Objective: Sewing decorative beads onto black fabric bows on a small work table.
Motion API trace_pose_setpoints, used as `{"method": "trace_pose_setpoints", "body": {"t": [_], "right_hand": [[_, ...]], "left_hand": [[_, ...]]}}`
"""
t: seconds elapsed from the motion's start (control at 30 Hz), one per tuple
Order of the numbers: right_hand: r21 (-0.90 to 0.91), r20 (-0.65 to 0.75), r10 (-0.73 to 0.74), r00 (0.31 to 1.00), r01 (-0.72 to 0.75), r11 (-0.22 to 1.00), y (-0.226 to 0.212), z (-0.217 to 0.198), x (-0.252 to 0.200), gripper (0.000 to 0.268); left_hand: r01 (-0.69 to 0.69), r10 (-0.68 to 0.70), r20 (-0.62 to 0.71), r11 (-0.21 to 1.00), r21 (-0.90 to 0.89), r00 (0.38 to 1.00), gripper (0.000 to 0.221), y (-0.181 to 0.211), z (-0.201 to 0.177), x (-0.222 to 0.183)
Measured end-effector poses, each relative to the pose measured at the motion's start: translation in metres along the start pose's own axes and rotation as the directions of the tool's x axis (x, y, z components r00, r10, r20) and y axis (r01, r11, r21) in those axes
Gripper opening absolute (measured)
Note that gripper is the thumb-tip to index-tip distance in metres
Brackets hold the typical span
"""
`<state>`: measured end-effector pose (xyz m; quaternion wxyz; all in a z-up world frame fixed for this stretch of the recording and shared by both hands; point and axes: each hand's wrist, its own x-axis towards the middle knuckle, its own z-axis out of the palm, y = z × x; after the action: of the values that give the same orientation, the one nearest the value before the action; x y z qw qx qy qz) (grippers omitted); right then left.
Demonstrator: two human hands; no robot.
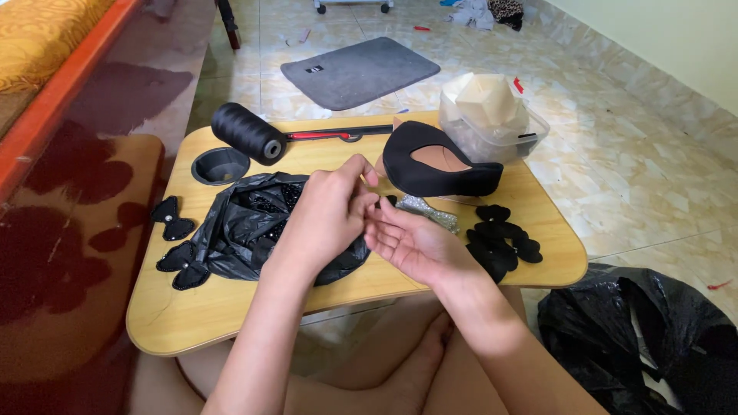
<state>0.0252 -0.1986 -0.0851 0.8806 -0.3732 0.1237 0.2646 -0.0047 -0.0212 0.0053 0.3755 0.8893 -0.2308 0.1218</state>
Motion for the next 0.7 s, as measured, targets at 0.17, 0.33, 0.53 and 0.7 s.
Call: {"method": "trace_pose_setpoints", "body": {"t": [0.17, 0.33, 0.53, 0.7], "right_hand": [[-0.095, 0.045, 0.0, 0.999, 0.005, 0.995, -0.006, 0.0, -0.011, 0.039], [-0.636, 0.671, -0.269, 0.691, 0.723, 0.271, -0.024, -0.008, -0.05, 0.055], [0.009, -0.078, -0.322, 0.944, 0.323, 0.946, -0.047, -0.034, -0.029, 0.046], [-0.037, -0.135, -0.477, 0.869, 0.476, 0.878, -0.068, -0.031, -0.049, 0.036]], "left_hand": [[-0.034, 0.034, -0.071, 0.999, 0.007, 0.997, 0.007, -0.009, 0.001, 0.001], [-0.029, 0.024, -0.18, 0.999, -0.025, 0.983, 0.004, -0.011, -0.003, -0.009], [0.084, -0.078, -0.134, 0.996, 0.036, 0.988, 0.016, -0.027, -0.001, -0.023], [0.173, -0.172, 0.048, 0.984, -0.028, 0.984, 0.017, -0.017, 0.006, -0.015]]}}
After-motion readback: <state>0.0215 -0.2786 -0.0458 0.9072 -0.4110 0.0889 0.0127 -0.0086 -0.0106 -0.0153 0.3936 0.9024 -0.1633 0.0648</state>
